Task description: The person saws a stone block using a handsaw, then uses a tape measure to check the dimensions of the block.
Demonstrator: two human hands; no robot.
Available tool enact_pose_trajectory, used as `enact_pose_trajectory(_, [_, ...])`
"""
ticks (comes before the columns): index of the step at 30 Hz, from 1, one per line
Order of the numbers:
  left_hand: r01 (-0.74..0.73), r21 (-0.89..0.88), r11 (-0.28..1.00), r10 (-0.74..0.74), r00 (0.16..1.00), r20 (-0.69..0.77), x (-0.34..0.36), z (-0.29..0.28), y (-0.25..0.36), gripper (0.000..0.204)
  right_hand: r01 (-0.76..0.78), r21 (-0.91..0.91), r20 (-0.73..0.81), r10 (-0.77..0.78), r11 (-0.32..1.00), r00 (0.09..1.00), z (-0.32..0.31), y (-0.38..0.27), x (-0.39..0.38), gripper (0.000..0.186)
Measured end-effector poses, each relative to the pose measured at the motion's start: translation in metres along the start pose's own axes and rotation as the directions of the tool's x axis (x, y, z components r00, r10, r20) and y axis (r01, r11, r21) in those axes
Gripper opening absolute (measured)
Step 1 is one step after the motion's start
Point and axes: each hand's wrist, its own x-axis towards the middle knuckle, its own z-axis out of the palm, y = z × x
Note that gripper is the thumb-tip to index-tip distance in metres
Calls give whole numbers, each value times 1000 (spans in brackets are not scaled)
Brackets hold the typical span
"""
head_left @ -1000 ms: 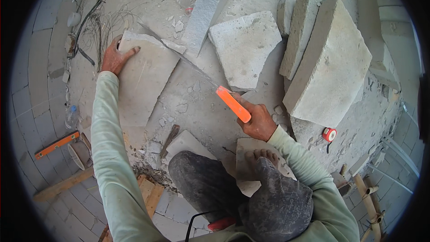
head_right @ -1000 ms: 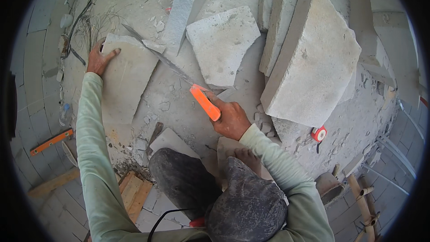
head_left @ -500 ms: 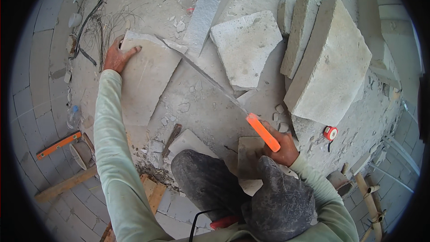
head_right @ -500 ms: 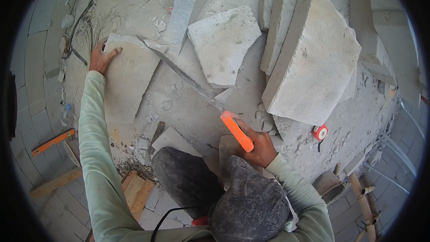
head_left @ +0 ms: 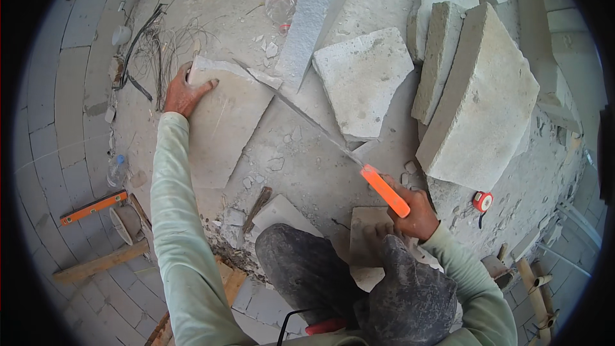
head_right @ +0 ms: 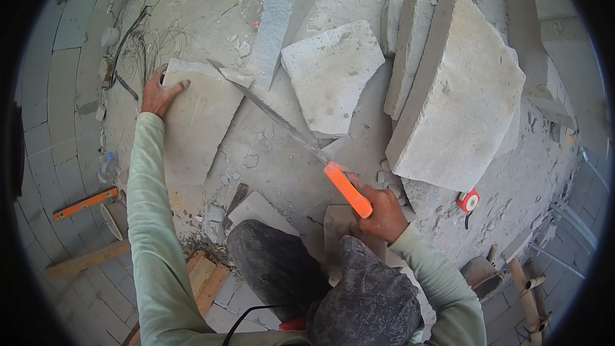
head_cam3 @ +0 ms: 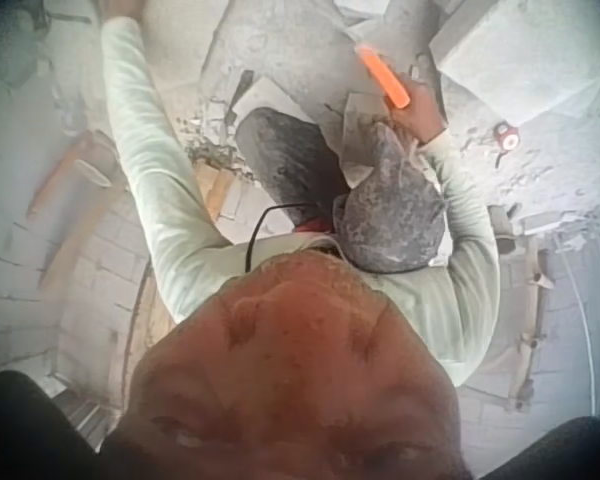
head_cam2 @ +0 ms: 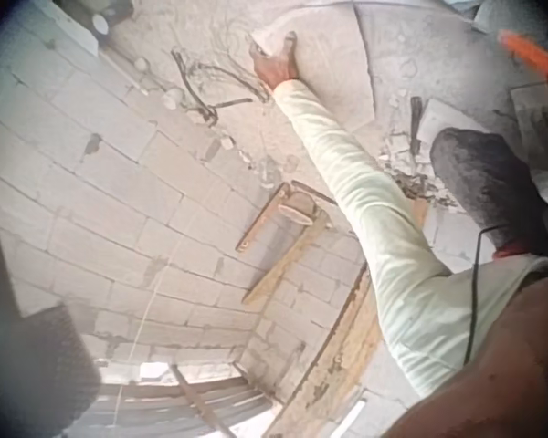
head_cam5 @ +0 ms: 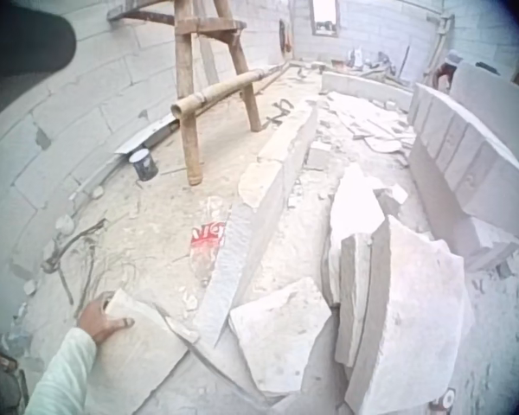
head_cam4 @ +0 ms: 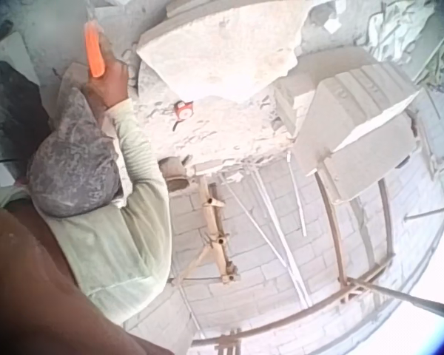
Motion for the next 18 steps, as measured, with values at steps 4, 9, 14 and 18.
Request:
enact_pose_trajectory(4, [-9, 16, 1000, 10, 999, -33, -5, 20, 14, 80, 67, 46, -38, -66, 997, 997, 16, 1, 54, 58])
enact_pose_trajectory(9, [8, -28, 1000, -9, 999, -35, -7, 3, 10, 85, 6, 167, 4, -7, 986, 1000, -3, 19, -21, 61])
enact_pose_trajectory(14, [-18, 32, 999, 22, 993, -113, -24, 8, 23, 83, 98, 179, -61, -88, 979, 994, -1, 15, -33, 61])
enact_pose_trajectory(18, [-3, 50, 999, 10, 991, -131, -36, 7, 37, 86, 73, 95, 24, -75, 993, 997, -10, 7, -17, 63])
